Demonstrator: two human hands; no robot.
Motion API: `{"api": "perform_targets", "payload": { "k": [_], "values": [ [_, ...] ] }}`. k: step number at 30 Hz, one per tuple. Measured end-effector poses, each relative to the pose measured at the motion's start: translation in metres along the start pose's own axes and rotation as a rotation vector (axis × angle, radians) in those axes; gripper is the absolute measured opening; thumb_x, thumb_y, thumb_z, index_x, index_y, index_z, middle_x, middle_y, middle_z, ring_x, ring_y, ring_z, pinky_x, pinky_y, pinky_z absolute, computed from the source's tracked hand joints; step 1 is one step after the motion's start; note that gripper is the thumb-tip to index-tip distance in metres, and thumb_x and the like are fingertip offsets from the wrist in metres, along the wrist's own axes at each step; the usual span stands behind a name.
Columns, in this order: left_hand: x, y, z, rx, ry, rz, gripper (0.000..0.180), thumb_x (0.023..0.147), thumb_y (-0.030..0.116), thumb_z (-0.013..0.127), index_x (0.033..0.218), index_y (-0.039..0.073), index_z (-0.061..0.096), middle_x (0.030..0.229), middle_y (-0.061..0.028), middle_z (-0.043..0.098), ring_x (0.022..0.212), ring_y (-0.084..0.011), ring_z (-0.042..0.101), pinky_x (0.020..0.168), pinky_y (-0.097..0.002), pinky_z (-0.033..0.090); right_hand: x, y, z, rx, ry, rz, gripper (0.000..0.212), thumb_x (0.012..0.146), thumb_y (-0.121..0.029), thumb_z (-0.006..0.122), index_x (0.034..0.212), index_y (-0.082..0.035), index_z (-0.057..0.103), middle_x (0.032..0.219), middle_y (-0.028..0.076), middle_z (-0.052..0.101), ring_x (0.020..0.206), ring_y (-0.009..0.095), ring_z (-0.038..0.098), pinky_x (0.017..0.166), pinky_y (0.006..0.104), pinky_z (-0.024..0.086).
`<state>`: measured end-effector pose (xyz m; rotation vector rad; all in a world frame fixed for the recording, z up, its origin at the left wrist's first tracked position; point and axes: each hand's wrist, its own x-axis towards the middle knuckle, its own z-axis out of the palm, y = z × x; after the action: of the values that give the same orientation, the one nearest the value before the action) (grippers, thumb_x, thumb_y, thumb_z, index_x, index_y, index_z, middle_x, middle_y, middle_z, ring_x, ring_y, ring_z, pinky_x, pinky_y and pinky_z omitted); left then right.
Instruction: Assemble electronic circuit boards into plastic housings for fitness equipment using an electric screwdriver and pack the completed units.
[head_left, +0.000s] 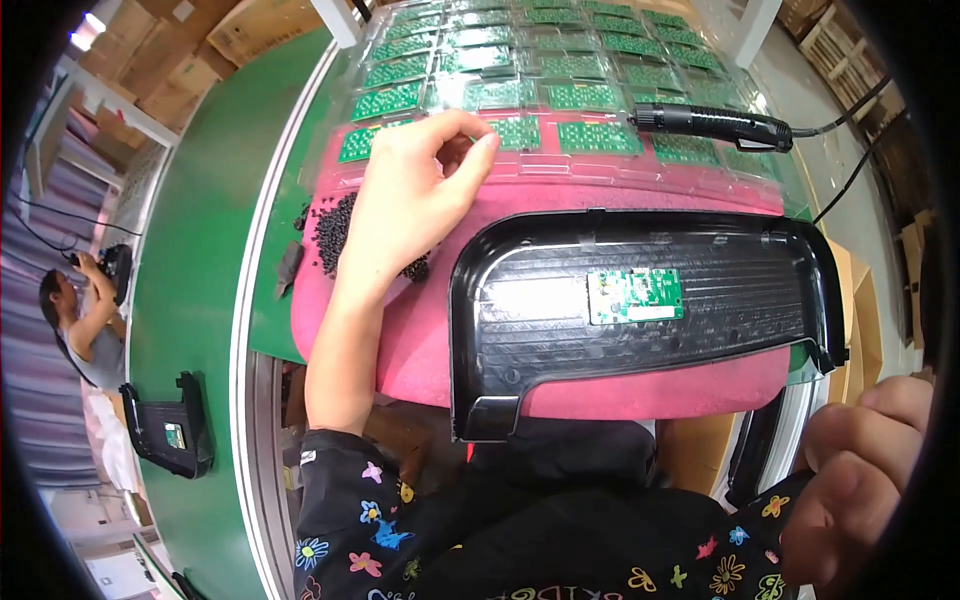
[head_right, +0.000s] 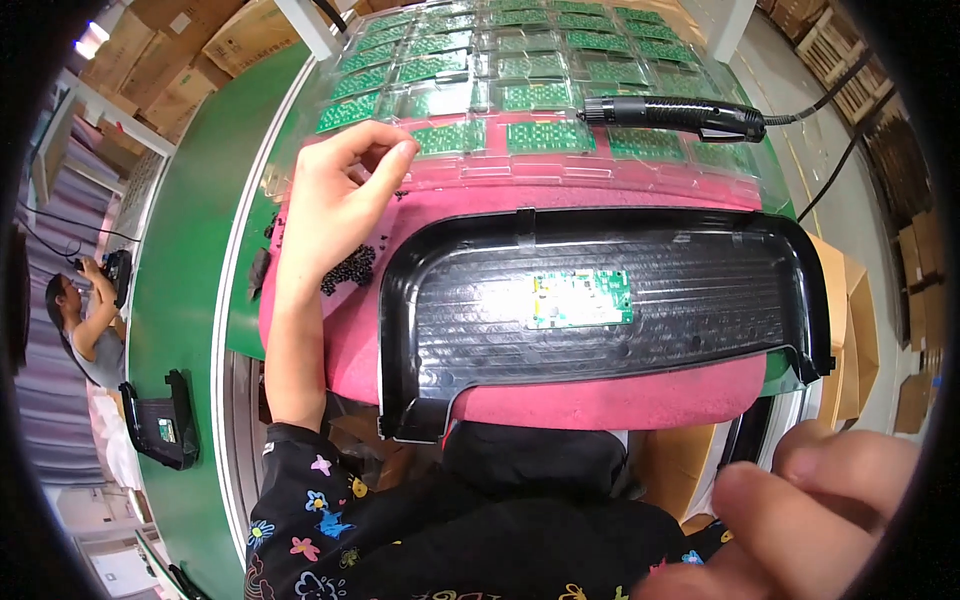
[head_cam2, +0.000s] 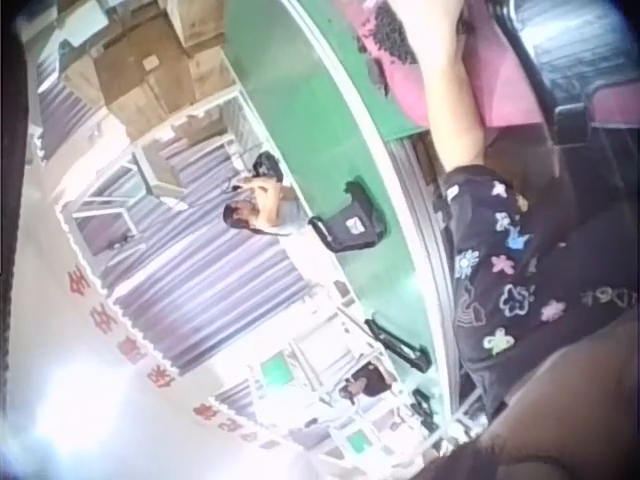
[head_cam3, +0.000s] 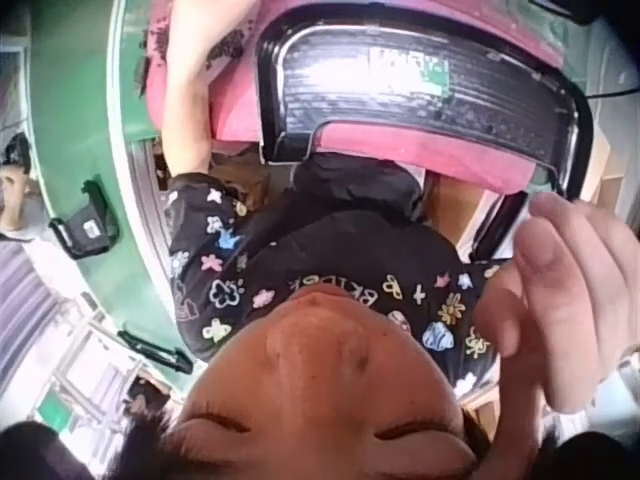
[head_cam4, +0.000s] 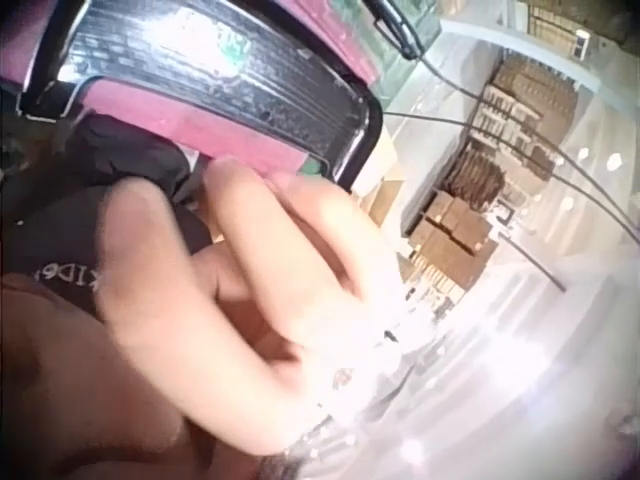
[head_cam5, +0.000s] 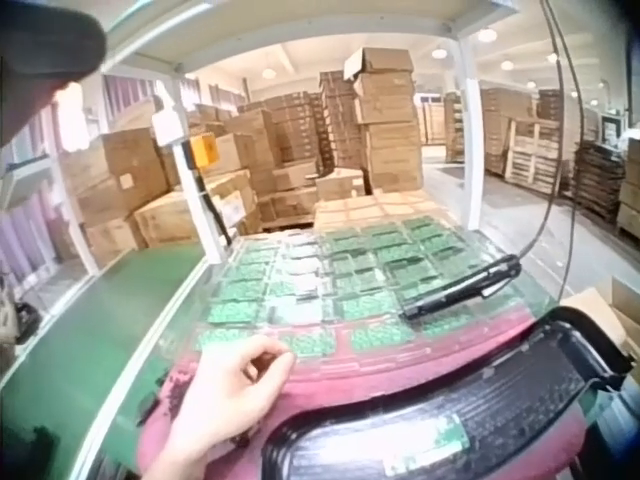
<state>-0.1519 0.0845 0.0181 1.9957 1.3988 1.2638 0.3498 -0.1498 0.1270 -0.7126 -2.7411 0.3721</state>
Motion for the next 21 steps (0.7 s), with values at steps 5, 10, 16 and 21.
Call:
{"api": "perform_targets", "payload": {
  "k": [5,10,16,21],
  "values": [
    [0.000,0.001,0.007,0.072,-0.041,0.005,0.015,0.087,0.013,0.066,0.090,-0.001,0.068,0.071,-0.0102,0.067,0.063,-0.0141,0.063,0.062,-0.0285,0.048,0.264,-0.013,0.002,-0.009,-0.048,0.047,0.032,0.075,-0.036,0.076,0.095,-0.015,0.062,0.089,0.007,0.064,0.072,0.023,0.058,0.060,0.0325,0.048],
    [-0.006,0.006,0.002,0.090,-0.050,-0.044,0.015,0.087,0.012,0.066,0.089,-0.002,0.068,0.070,-0.0089,0.066,0.064,-0.0132,0.062,0.062,-0.0283,0.048,0.245,-0.027,0.009,0.014,0.097,0.081,0.032,0.076,-0.032,0.074,0.099,-0.014,0.059,0.089,0.007,0.063,0.071,0.023,0.057,0.059,0.0324,0.048],
    [-0.001,0.009,0.007,0.045,-0.060,-0.044,0.015,0.088,0.013,0.066,0.089,-0.002,0.067,0.068,-0.0095,0.065,0.062,-0.0131,0.061,0.060,-0.0279,0.047,0.252,-0.037,0.014,0.069,0.289,0.053,0.034,0.076,-0.026,0.070,0.104,-0.012,0.055,0.088,0.007,0.061,0.070,0.022,0.056,0.058,0.0323,0.047],
    [0.012,-0.001,0.002,0.075,-0.064,-0.053,0.015,0.087,0.012,0.066,0.090,-0.002,0.067,0.069,-0.0104,0.065,0.062,-0.0146,0.061,0.061,-0.0291,0.048,0.267,-0.036,0.019,0.105,0.459,0.096,0.036,0.077,-0.021,0.067,0.108,-0.011,0.052,0.087,0.007,0.060,0.070,0.022,0.056,0.057,0.0323,0.047]
  ]
}}
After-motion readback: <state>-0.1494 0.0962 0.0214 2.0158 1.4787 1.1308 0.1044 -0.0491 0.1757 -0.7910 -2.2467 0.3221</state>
